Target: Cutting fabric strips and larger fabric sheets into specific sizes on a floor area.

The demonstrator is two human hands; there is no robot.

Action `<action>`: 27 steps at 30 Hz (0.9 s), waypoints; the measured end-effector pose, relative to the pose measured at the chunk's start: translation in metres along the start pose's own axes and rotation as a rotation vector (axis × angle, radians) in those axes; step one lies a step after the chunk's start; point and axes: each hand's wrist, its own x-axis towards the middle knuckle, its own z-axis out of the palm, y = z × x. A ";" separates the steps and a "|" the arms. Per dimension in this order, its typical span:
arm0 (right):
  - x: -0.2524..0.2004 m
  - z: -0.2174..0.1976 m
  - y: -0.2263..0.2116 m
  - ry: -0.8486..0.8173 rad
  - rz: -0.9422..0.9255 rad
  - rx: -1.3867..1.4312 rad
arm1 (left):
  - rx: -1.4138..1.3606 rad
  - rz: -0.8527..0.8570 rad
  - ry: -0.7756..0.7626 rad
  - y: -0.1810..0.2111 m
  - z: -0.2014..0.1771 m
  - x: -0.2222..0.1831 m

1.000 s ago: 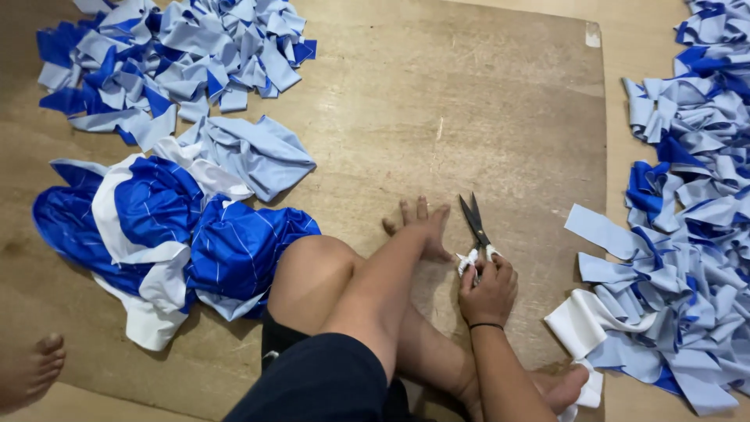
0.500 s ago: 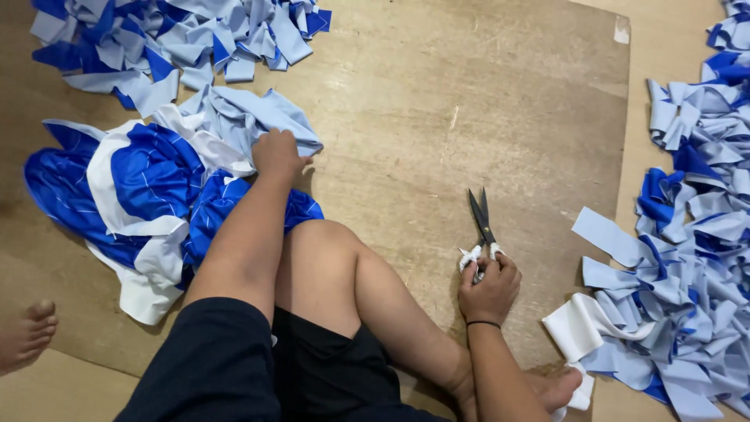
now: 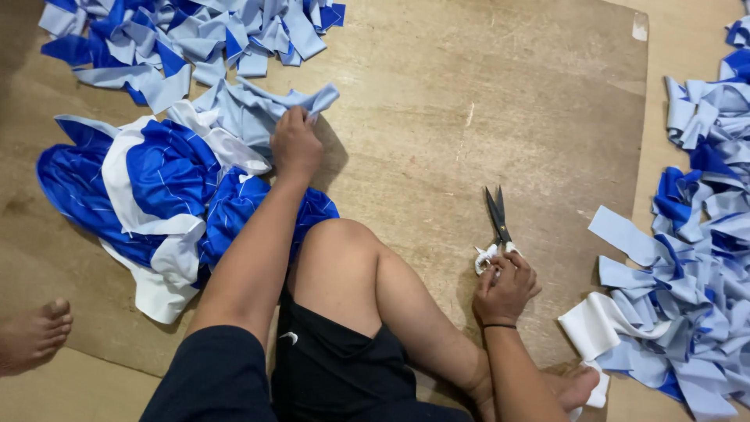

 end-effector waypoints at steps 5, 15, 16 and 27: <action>0.025 -0.017 -0.036 0.099 -0.243 0.463 | -0.448 0.309 0.263 0.101 -0.045 -0.004; 0.081 -0.052 -0.091 -0.140 0.115 0.896 | -0.950 0.505 -0.306 0.233 -0.113 -0.075; 0.083 -0.049 -0.089 -0.148 0.116 0.952 | -0.929 0.534 -0.384 0.235 -0.113 -0.078; 0.062 -0.050 -0.063 -0.328 0.054 1.085 | -0.845 0.620 -0.663 0.229 -0.077 -0.113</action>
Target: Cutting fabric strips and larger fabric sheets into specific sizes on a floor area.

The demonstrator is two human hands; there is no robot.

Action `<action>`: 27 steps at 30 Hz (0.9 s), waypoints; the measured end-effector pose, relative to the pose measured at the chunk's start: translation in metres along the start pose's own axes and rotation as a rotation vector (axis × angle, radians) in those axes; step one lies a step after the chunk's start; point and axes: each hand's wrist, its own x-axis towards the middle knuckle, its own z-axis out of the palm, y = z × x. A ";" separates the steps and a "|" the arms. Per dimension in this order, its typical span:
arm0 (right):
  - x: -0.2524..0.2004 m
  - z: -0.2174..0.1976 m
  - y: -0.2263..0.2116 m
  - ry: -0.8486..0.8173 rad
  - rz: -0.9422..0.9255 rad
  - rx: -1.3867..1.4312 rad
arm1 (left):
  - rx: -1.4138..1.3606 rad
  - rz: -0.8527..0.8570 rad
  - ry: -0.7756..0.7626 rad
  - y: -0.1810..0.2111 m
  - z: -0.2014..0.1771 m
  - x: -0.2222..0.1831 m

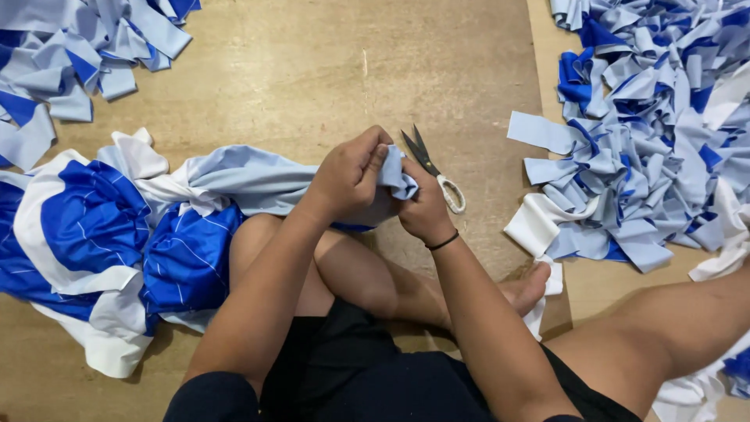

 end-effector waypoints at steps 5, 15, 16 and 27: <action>0.001 -0.003 0.004 0.036 -0.075 -0.025 | 0.059 -0.019 0.058 -0.010 0.004 -0.003; 0.019 0.040 -0.062 -0.118 -0.278 -0.028 | 0.198 0.140 0.245 0.004 -0.058 -0.063; 0.025 0.058 -0.085 -0.152 -0.311 0.074 | 0.173 0.076 0.288 -0.002 -0.060 -0.073; 0.039 0.173 -0.083 -0.203 -0.151 0.063 | 0.074 0.244 0.949 -0.041 -0.065 -0.158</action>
